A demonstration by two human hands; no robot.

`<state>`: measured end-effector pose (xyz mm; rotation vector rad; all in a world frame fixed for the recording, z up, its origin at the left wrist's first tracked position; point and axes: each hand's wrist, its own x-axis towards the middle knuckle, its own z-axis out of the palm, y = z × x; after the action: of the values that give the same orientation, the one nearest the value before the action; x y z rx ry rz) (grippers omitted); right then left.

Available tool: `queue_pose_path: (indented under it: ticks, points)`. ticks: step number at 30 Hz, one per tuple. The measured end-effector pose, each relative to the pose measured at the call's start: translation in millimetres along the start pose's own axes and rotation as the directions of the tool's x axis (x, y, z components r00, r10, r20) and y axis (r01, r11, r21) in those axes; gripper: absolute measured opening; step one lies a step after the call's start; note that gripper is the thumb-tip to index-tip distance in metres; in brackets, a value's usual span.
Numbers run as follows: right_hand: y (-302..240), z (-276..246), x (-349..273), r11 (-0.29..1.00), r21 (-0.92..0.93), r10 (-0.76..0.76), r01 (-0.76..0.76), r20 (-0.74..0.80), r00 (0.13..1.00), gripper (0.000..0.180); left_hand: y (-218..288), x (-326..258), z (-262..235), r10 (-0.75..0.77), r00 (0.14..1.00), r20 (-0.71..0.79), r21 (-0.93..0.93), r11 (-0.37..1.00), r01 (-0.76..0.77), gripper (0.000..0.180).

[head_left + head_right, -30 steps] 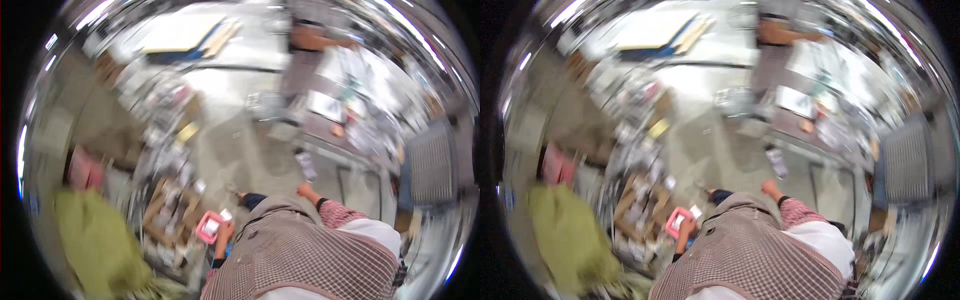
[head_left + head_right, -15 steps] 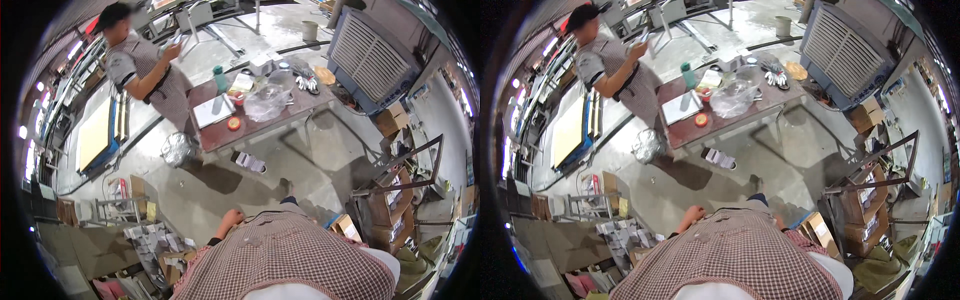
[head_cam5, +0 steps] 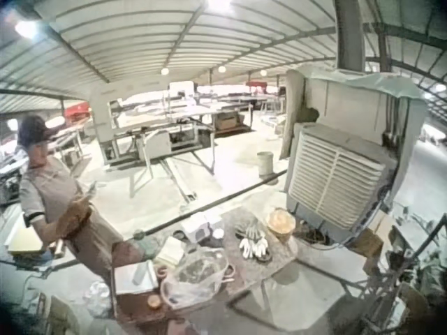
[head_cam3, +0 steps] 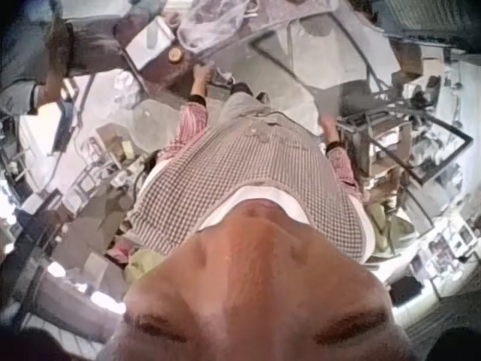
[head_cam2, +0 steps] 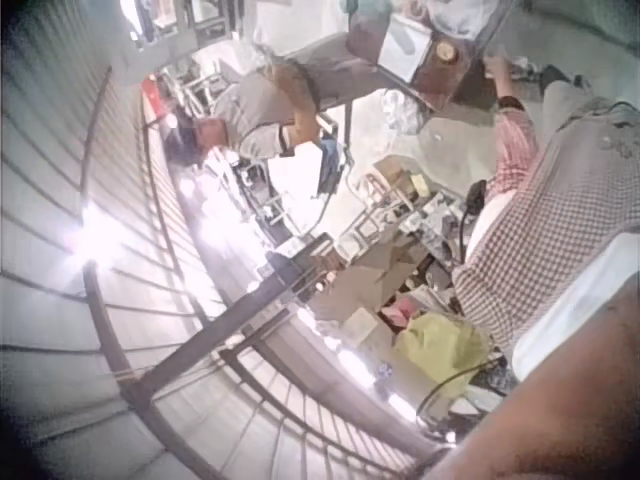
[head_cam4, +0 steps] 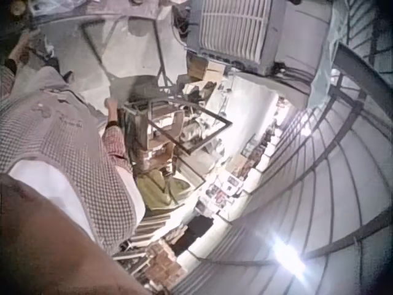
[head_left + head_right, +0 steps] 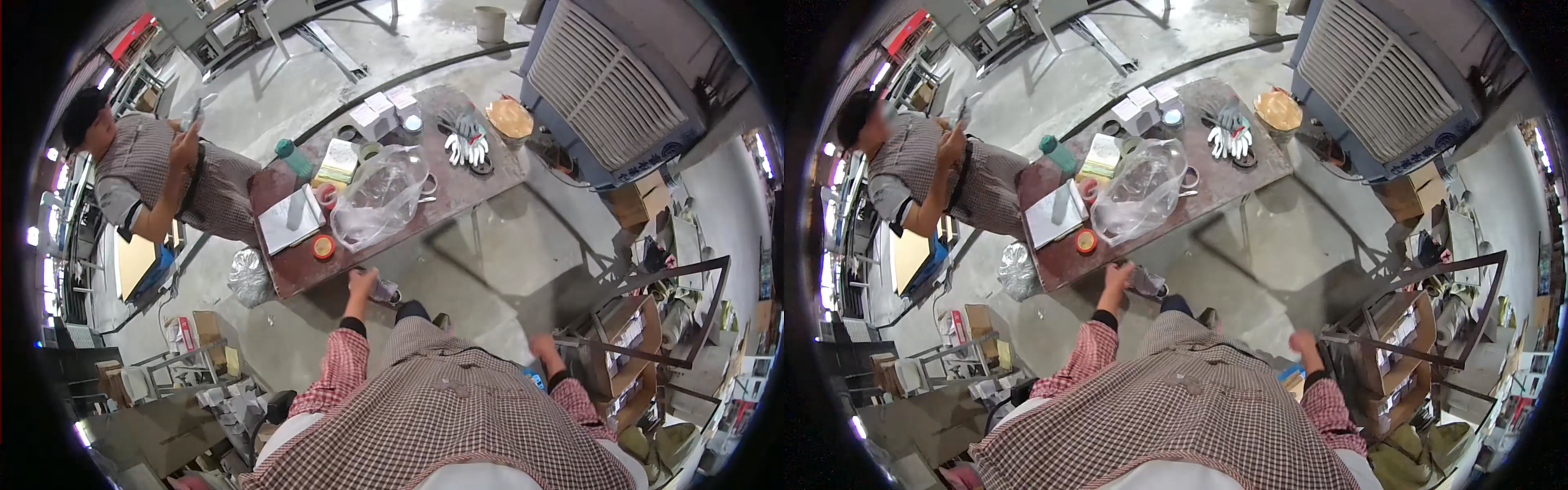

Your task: Sorting pairs of industrial gloves and packing them into plastic bags and boxes on a factory work table.

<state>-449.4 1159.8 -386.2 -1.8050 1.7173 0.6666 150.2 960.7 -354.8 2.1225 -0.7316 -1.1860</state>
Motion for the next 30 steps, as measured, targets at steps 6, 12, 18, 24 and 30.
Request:
queue_pose_path:
  ticks: [6, 12, 18, 24, 30]
  points:
    - [-131, -310, 123, 0.895, 0.401, 0.051, 0.197, -0.529, 0.847, 0.024, -11, 117, -60, -0.297, 0.949, -0.110, -0.451, 0.865, 0.219, 0.088]
    - [-259, -443, 266, 0.800, 0.320, -0.067, 0.507, -0.792, 0.607, 0.067, 97, 113, -17, 0.223, 0.847, 0.482, 0.533, 0.692, -0.486, 0.041]
    - [-395, -423, 295, 0.457, 0.217, -0.780, 0.863, -0.368, 0.505, 0.013, 303, -35, -42, 0.403, 0.649, 0.645, 0.173, 0.750, -0.639, 0.028]
    - [-376, -386, 199, -0.476, 0.859, -0.484, 0.187, -0.434, 0.760, 0.028, 380, -23, 17, 0.486, 0.573, 0.659, 0.068, 0.721, -0.689, 0.030]
    - [-197, -453, -9, -0.408, 0.856, -0.243, 0.318, -0.437, 0.866, 0.036, 437, -103, 142, 0.105, 0.047, 0.993, -0.032, 0.642, -0.766, 0.059]
